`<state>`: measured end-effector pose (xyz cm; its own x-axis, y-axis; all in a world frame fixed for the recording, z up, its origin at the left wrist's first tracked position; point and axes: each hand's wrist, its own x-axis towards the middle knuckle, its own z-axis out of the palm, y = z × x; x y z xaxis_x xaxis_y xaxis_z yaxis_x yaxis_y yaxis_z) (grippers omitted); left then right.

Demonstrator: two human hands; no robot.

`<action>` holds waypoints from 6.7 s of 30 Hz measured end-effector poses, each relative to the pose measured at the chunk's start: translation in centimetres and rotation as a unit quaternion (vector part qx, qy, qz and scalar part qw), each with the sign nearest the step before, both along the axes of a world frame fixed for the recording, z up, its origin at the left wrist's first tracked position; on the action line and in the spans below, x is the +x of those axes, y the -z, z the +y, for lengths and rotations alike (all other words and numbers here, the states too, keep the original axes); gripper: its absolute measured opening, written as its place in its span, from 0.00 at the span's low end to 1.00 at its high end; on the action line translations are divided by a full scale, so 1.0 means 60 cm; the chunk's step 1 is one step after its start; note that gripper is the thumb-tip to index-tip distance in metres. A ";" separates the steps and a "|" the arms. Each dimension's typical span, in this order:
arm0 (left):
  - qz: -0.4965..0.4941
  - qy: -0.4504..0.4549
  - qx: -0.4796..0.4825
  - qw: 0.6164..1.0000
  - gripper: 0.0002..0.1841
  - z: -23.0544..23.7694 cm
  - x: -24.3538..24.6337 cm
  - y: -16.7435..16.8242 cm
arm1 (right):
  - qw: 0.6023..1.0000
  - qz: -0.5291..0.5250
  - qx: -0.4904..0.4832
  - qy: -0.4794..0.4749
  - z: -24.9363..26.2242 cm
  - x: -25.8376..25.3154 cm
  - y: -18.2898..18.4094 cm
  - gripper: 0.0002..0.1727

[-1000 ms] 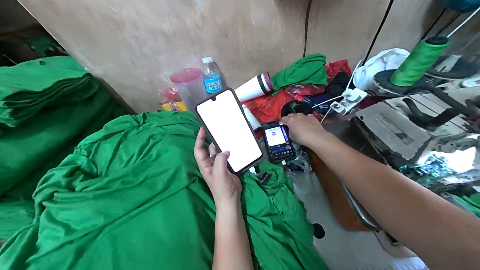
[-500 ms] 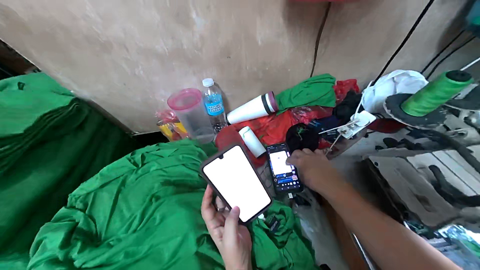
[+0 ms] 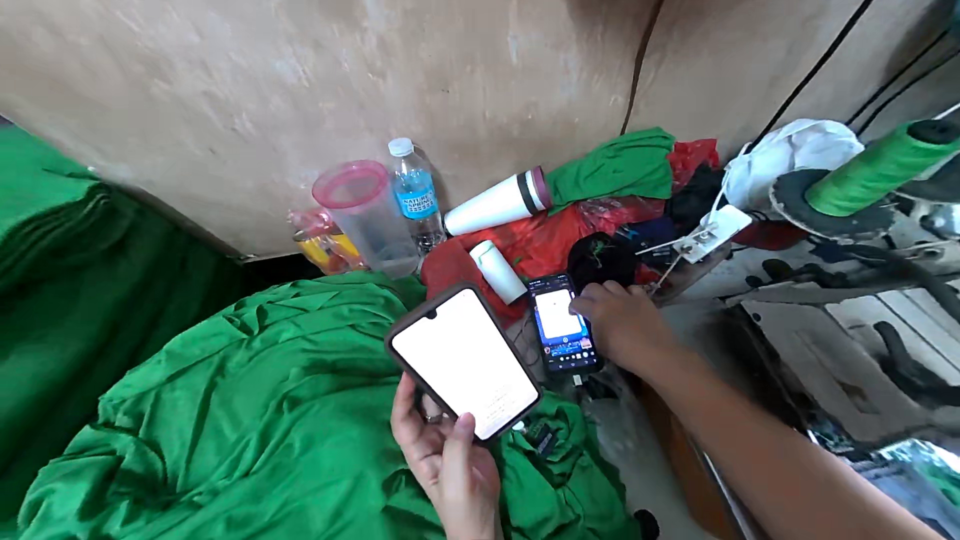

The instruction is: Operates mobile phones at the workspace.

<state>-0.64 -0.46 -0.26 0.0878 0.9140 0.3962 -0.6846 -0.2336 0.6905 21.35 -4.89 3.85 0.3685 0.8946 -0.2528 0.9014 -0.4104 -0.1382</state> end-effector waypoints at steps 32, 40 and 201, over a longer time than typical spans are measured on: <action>0.079 -0.045 -0.025 0.996 0.39 0.005 0.007 -0.011 | 0.977 -0.094 0.185 -0.056 0.002 0.008 0.029 0.23; 0.079 -0.043 -0.017 0.996 0.38 0.006 0.007 -0.013 | 0.986 -0.083 0.085 -0.118 0.000 0.000 0.043 0.22; 0.080 -0.041 -0.017 0.996 0.37 0.008 0.009 -0.017 | 0.984 -0.056 0.074 -0.154 -0.008 0.015 0.019 0.24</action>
